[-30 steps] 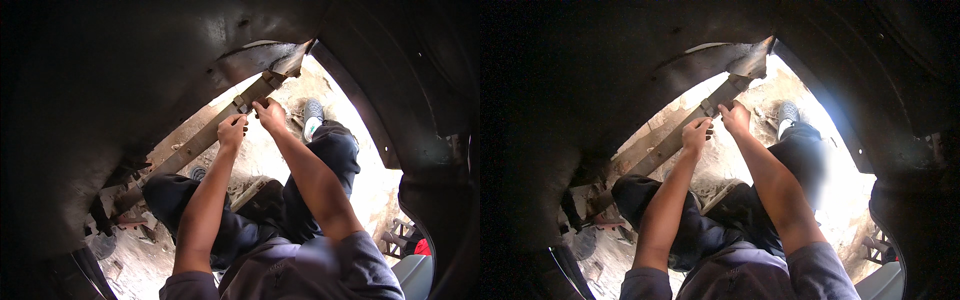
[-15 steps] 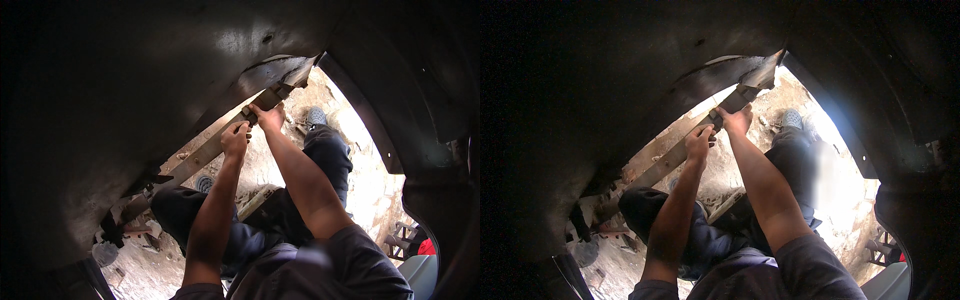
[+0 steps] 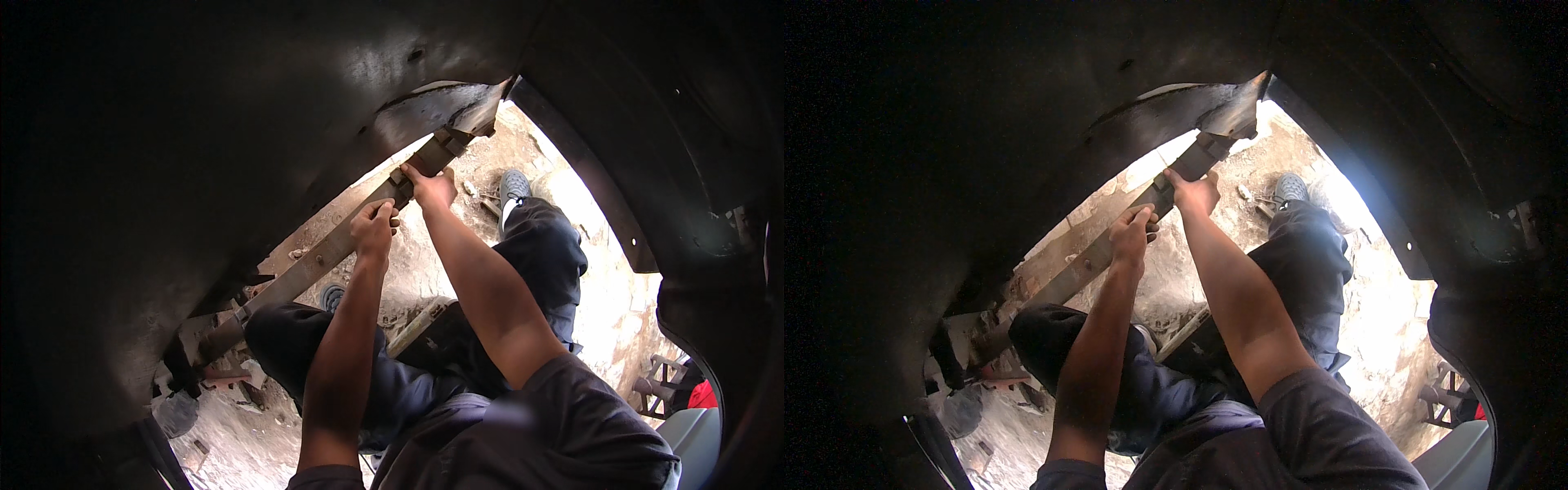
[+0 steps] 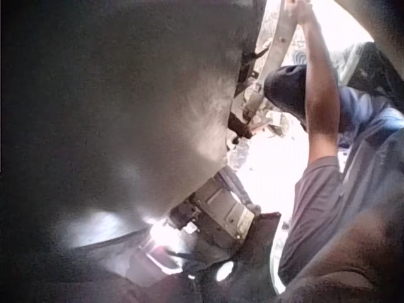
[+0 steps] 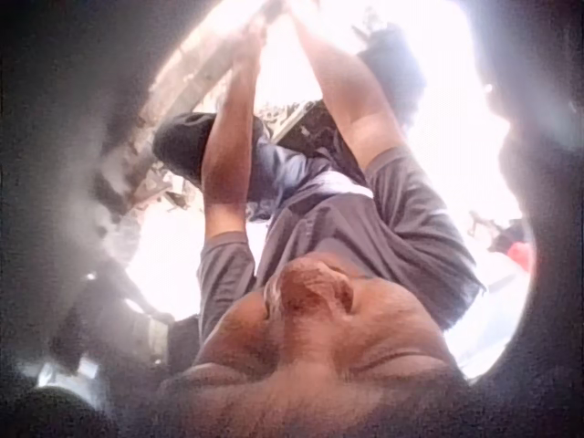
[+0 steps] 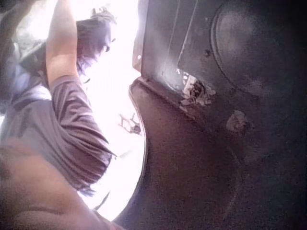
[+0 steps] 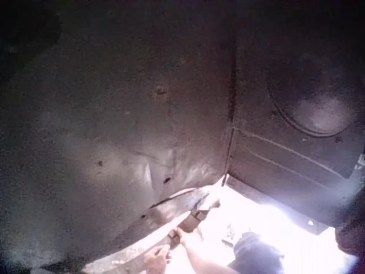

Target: The person sits under a vehicle and uses a small tool to scrape and clean a metal bracket or frame component. They repeatedly scrape the surface, remove debris, and adjust their grip to reach different parts of the bracket.

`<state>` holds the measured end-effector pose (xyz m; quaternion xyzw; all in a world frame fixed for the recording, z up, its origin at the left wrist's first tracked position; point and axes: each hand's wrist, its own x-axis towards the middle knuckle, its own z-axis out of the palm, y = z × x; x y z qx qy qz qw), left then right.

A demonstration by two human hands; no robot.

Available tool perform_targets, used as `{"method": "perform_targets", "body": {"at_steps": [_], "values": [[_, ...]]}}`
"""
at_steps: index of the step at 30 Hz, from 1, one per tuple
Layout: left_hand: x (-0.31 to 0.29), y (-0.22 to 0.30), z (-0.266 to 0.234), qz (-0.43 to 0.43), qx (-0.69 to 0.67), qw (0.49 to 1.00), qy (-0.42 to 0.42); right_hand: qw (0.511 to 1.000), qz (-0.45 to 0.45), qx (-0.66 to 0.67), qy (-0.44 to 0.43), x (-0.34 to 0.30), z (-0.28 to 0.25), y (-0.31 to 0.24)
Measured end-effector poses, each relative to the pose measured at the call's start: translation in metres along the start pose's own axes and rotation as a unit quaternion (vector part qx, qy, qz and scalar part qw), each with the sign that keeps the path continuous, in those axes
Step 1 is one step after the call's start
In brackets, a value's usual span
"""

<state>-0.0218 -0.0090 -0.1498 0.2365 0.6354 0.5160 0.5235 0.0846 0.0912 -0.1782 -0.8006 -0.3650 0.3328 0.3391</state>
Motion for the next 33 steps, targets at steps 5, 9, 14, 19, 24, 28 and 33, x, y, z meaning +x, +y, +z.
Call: {"method": "perform_targets", "body": {"at_steps": [5, 9, 14, 19, 24, 28, 33], "values": [[0.001, 0.013, 0.000, 0.008, -0.001, 1.000, 0.010, 1.000, 0.001, 0.006, -0.017, -0.007, -0.012, 0.000], [0.000, 0.007, 0.004, 0.016, 0.026, 1.000, -0.003, 0.999, -0.018, 0.049, 0.006, 0.014, 0.013, -0.002], [0.009, -0.005, -0.006, 0.019, 0.060, 0.998, 0.016, 0.999, -0.006, 0.040, -0.012, 0.002, 0.008, -0.004], [0.018, -0.002, 0.000, 0.026, 0.075, 0.997, 0.014, 0.999, -0.039, -0.029, -0.003, -0.014, -0.021, 0.011], [0.006, -0.001, 0.020, 0.035, 0.092, 0.995, -0.010, 0.999, -0.029, 0.019, -0.020, 0.005, 0.002, 0.006], [0.006, -0.001, 0.016, 0.039, 0.111, 0.993, -0.009, 0.998, 0.018, 0.053, -0.033, 0.009, 0.008, -0.005], [0.014, -0.001, 0.000, 0.013, 0.091, 0.996, 0.018, 0.998, -0.007, 0.047, -0.035, -0.012, -0.014, 0.013]]}}
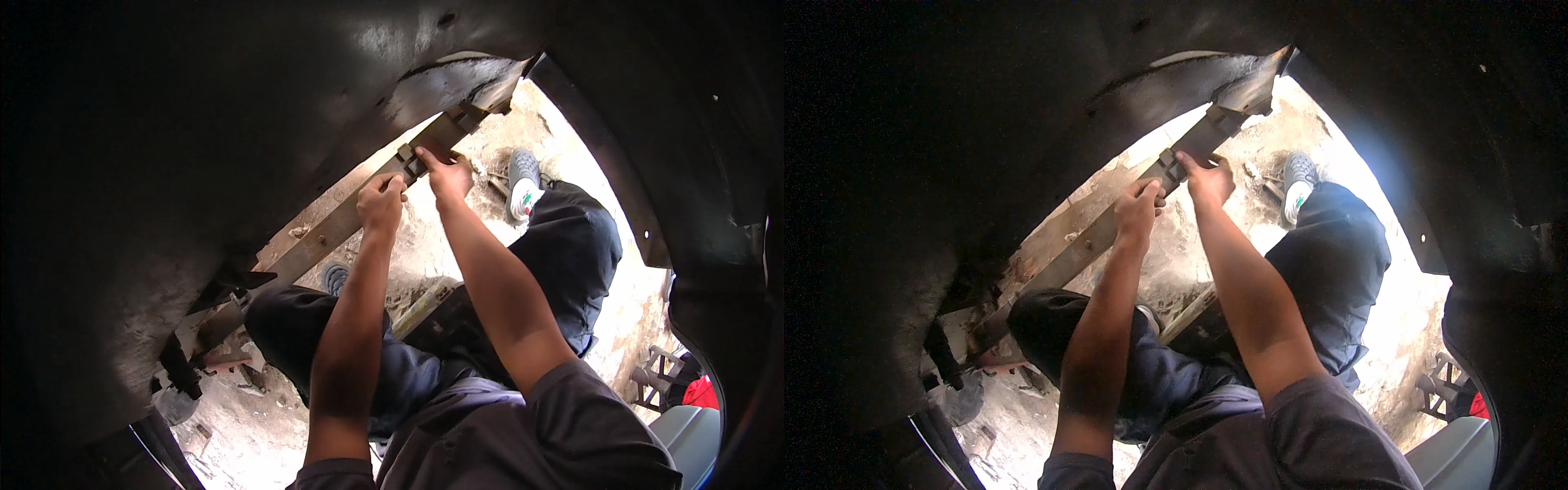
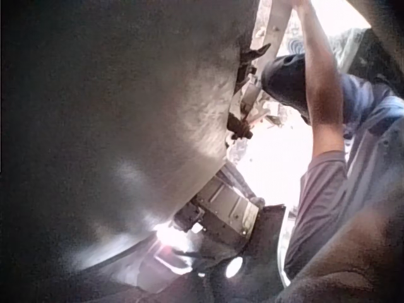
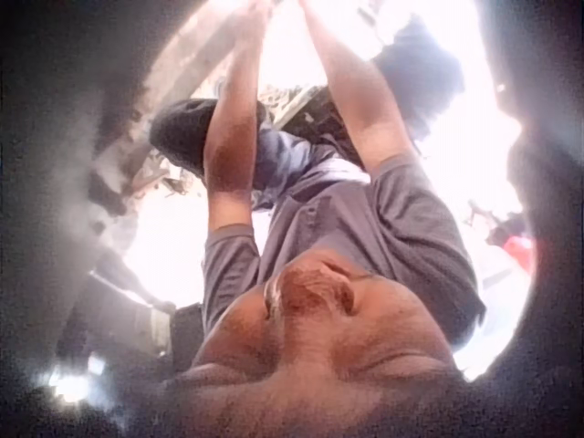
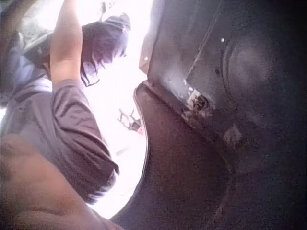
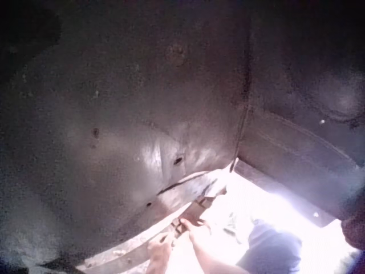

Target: The person sits under a vehicle and uses a small tool to scrape and clean a metal bracket or frame component. They repeatedly scrape the surface, remove debris, and adjust their grip to reach different parts of the bracket.

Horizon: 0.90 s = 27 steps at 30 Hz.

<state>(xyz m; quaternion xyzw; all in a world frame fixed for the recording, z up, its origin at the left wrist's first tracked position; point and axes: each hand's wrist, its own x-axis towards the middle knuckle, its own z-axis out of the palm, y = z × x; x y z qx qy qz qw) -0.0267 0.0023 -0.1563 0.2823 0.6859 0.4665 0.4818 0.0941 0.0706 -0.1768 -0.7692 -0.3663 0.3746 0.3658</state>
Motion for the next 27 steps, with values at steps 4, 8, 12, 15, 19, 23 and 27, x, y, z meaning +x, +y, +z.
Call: {"method": "perform_targets", "body": {"at_steps": [4, 8, 12, 15, 19, 23, 27], "values": [[-0.007, 0.009, 0.004, 0.000, 0.017, 1.000, -0.007, 1.000, -0.018, 0.010, -0.007, 0.014, 0.001, -0.005], [-0.011, 0.005, 0.003, 0.014, 0.031, 0.999, -0.012, 1.000, -0.002, 0.020, 0.014, 0.034, 0.019, -0.016], [-0.006, -0.001, -0.004, 0.007, 0.006, 1.000, -0.004, 0.999, 0.022, -0.020, 0.010, 0.025, 0.011, -0.007], [-0.006, 0.006, -0.012, 0.017, -0.011, 1.000, -0.008, 0.999, -0.002, -0.033, 0.043, 0.011, 0.003, 0.010], [-0.011, 0.006, -0.015, 0.010, -0.022, 1.000, -0.011, 0.997, -0.004, -0.020, 0.070, 0.018, 0.013, -0.001], [-0.016, 0.003, -0.017, 0.012, 0.006, 1.000, -0.014, 0.997, -0.020, 0.023, 0.072, 0.022, 0.025, -0.019], [-0.011, 0.003, -0.022, 0.015, -0.005, 1.000, -0.016, 0.998, 0.000, 0.007, 0.070, 0.022, 0.025, -0.003]]}}
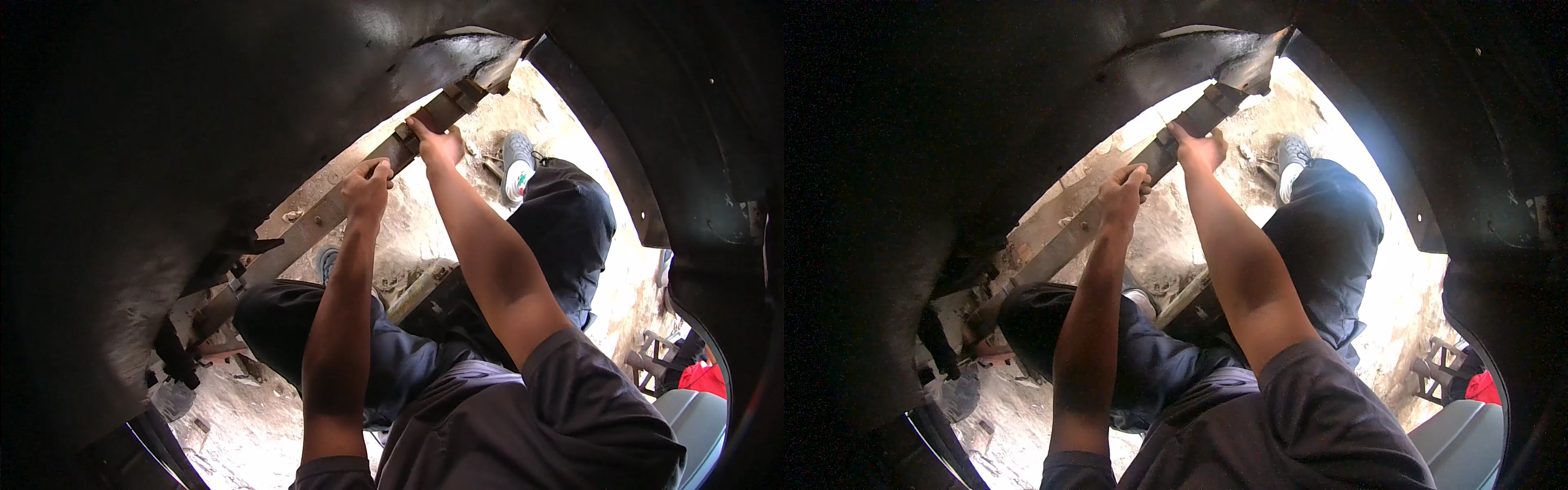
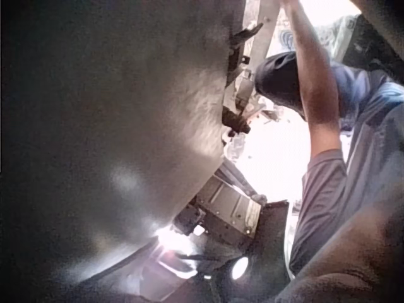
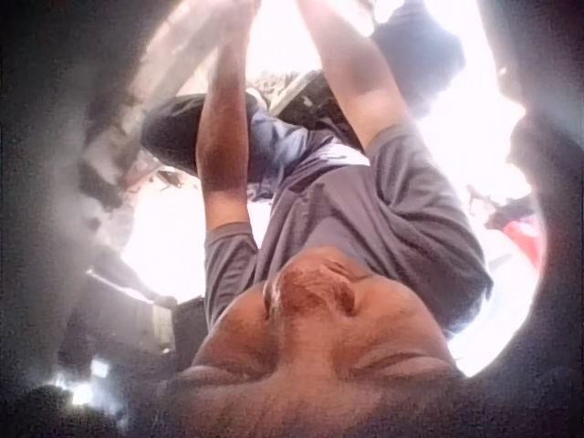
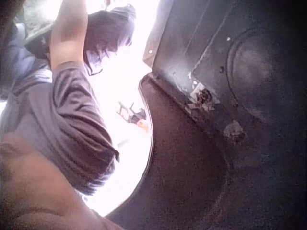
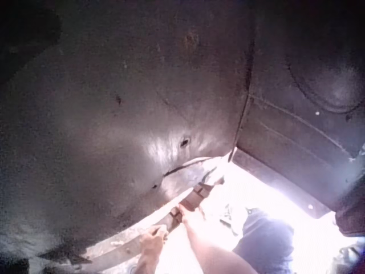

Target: The person sits under a vehicle and uses a small tool to scrape and clean a metal bracket or frame component. They repeatedly scrape the surface, remove debris, and adjust their grip to reach different parts of the bracket.

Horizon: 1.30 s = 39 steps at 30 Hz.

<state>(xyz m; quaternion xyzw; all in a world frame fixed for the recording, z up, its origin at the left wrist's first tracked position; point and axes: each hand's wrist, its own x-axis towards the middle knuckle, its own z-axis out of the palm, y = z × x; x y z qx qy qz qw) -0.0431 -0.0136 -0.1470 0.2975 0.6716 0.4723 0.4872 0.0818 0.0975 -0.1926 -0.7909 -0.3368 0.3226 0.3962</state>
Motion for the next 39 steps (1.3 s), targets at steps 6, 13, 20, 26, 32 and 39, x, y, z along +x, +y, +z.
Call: {"method": "perform_targets", "body": {"at_steps": [6, 13, 20, 26, 32, 39], "values": [[0.004, 0.001, 0.004, 0.009, 0.027, 1.000, 0.007, 0.990, -0.074, -0.037, 0.113, -0.011, 0.001, 0.014], [-0.012, 0.008, 0.009, 0.003, 0.020, 1.000, -0.006, 0.999, -0.010, 0.021, 0.022, -0.006, 0.005, -0.015], [0.004, 0.038, 0.001, 0.042, -0.051, 0.998, 0.018, 0.993, -0.087, 0.065, 0.044, -0.009, -0.006, 0.031], [0.002, 0.025, 0.008, -0.005, -0.069, 0.997, 0.023, 0.994, -0.060, 0.084, 0.023, -0.001, 0.016, -0.003], [0.004, 0.026, -0.002, 0.028, -0.043, 0.998, 0.020, 0.998, -0.046, 0.033, 0.003, -0.026, -0.012, 0.011], [-0.018, 0.056, 0.001, 0.000, -0.093, 0.996, 0.008, 0.999, 0.018, 0.019, -0.034, -0.011, -0.006, -0.007]]}}
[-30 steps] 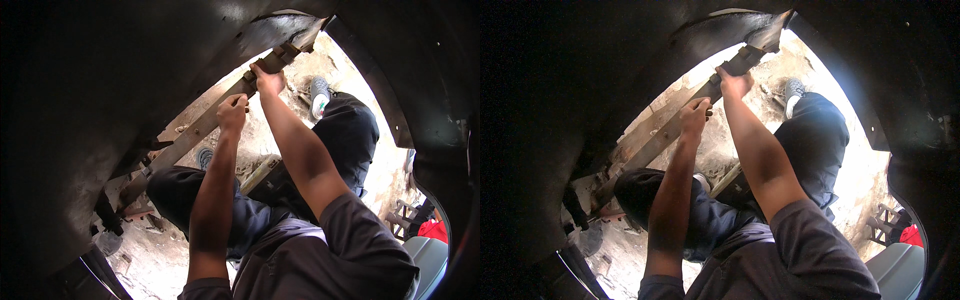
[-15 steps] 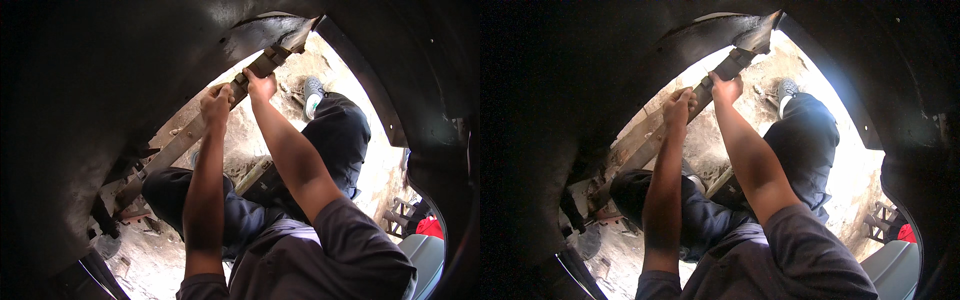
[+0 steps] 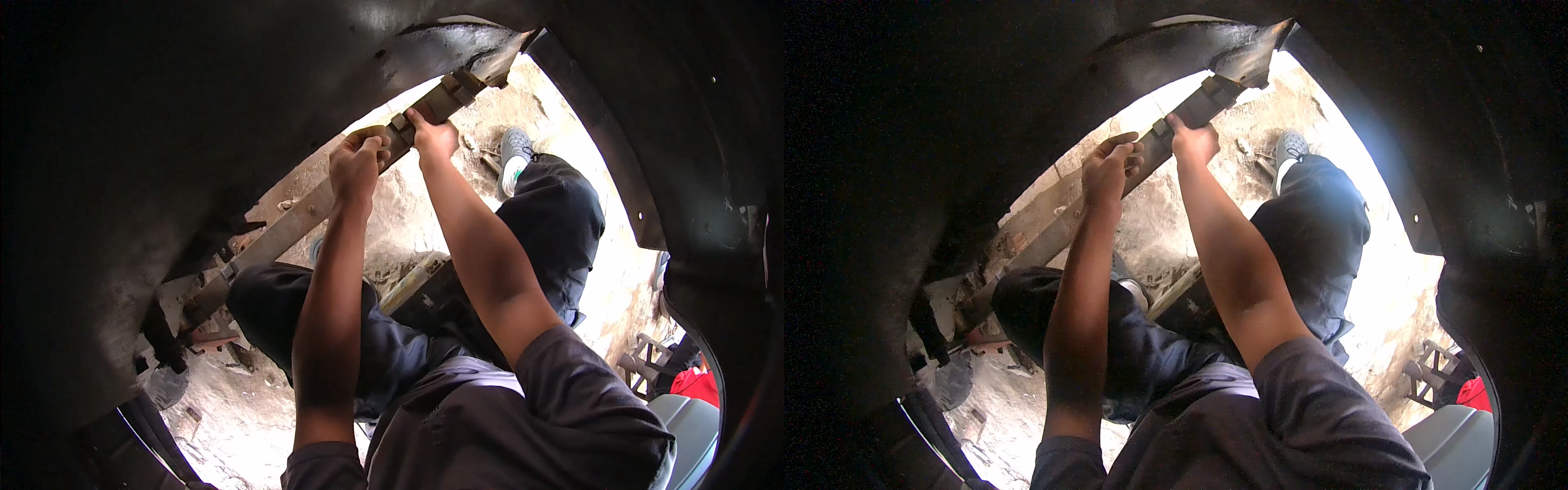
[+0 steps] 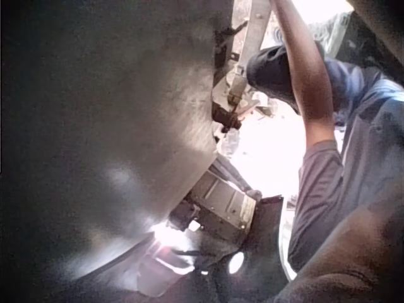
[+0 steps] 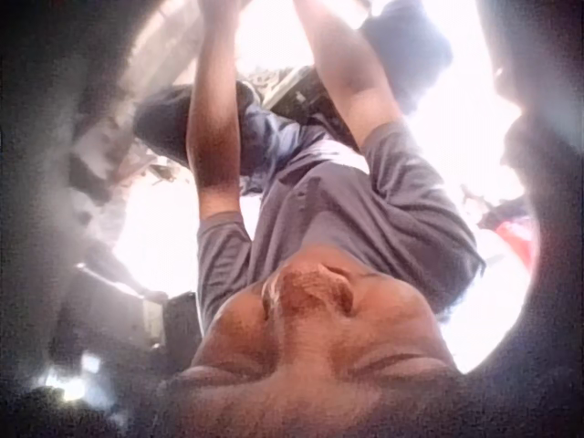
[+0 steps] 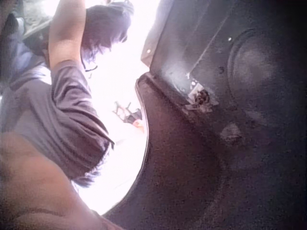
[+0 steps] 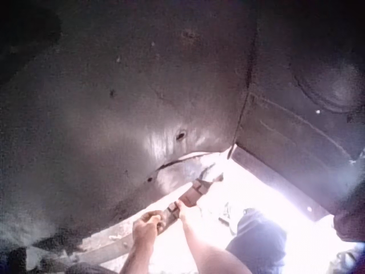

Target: The person sits under a vehicle and uses a small tool to scrape and clean a metal bracket or frame component. They repeatedly scrape the surface, remove debris, and adjust their grip to reach different parts of the bracket.

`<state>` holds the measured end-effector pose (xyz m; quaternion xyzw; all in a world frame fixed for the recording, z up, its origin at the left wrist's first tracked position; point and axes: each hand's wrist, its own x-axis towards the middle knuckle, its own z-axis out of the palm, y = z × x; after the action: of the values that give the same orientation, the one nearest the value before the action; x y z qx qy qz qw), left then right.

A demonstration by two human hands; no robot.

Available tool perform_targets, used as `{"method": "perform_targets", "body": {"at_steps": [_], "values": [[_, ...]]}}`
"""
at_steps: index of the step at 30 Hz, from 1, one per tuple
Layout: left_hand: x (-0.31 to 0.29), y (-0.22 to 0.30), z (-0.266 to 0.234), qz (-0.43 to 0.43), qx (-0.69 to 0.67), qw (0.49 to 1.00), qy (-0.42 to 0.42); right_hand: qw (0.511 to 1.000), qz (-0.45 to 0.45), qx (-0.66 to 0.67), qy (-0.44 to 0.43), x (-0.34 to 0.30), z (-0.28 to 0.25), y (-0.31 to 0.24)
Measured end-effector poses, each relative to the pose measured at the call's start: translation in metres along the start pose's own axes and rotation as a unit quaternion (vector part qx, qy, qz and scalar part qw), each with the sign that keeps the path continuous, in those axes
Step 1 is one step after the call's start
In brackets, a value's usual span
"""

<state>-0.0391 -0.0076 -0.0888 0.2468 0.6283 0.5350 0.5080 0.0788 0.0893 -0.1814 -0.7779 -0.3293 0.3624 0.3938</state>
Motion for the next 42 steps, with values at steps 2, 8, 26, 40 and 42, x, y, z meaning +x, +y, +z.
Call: {"method": "perform_targets", "body": {"at_steps": [2, 8, 26, 40, 42], "values": [[0.002, -0.006, -0.003, -0.002, 0.006, 1.000, 0.003, 1.000, 0.002, 0.002, -0.024, 0.003, 0.001, -0.006], [0.001, 0.010, -0.004, 0.027, -0.013, 0.999, 0.027, 0.991, 0.042, 0.048, -0.118, -0.002, -0.027, 0.003], [-0.004, 0.010, 0.003, 0.108, 0.014, 0.989, 0.104, 0.992, -0.035, -0.079, -0.093, 0.029, -0.027, 0.035], [-0.003, -0.008, 0.021, 0.178, 0.012, 0.977, 0.117, 0.986, -0.092, -0.118, -0.072, 0.011, -0.024, 0.008], [0.000, -0.014, 0.017, 0.170, 0.011, 0.977, 0.125, 0.985, -0.122, -0.107, -0.065, 0.008, -0.024, 0.014]]}}
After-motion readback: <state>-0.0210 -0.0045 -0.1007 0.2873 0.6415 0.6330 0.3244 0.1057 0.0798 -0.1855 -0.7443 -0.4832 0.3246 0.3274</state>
